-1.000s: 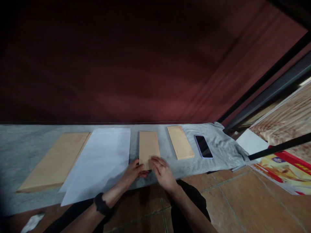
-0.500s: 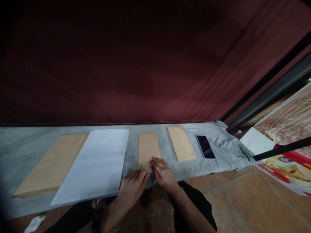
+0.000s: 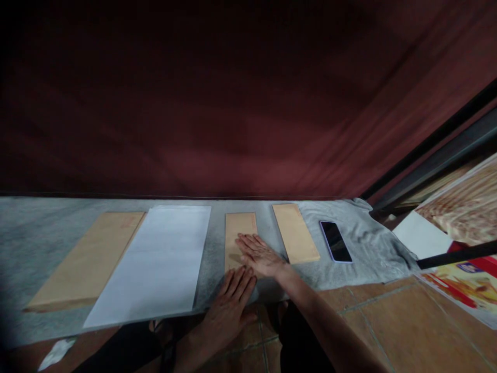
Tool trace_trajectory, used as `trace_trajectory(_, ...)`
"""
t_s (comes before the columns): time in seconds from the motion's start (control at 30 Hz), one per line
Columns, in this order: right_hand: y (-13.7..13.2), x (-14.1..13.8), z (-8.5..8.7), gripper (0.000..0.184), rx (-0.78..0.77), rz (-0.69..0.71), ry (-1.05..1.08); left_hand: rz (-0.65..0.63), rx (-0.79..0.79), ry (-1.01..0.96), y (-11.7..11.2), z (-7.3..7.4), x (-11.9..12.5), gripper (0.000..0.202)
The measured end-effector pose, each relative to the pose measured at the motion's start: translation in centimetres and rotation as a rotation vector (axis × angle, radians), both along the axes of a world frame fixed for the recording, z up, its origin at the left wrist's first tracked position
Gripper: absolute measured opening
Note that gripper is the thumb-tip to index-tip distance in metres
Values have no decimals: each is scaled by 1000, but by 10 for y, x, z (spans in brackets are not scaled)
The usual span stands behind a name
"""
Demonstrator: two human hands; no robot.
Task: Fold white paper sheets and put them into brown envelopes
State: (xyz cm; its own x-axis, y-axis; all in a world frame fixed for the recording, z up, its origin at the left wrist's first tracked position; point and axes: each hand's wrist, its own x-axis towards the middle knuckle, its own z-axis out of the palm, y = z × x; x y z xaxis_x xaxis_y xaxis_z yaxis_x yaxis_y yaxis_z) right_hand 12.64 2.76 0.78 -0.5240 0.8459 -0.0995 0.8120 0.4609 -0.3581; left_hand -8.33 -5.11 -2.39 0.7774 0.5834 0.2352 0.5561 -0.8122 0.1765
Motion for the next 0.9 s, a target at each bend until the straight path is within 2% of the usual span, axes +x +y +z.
trace_trajectory(0.2, 74, 4, -3, 64, 42, -72, -128, -63, -58, 63, 3, 1, -1, 84)
trace_trajectory(0.37, 102, 0, -5, 67, 84, -116, -194, -52, -129, 62, 2, 4, 1, 86)
trace_trajectory(0.7, 93, -14, -7, 65, 125, 1, -125, -48, -131, 63, 1, -6, 2, 90)
trace_trajectory(0.9, 74, -21, -6, 60, 103, 82, -90, -72, -95, 91, 4, -5, 3, 81)
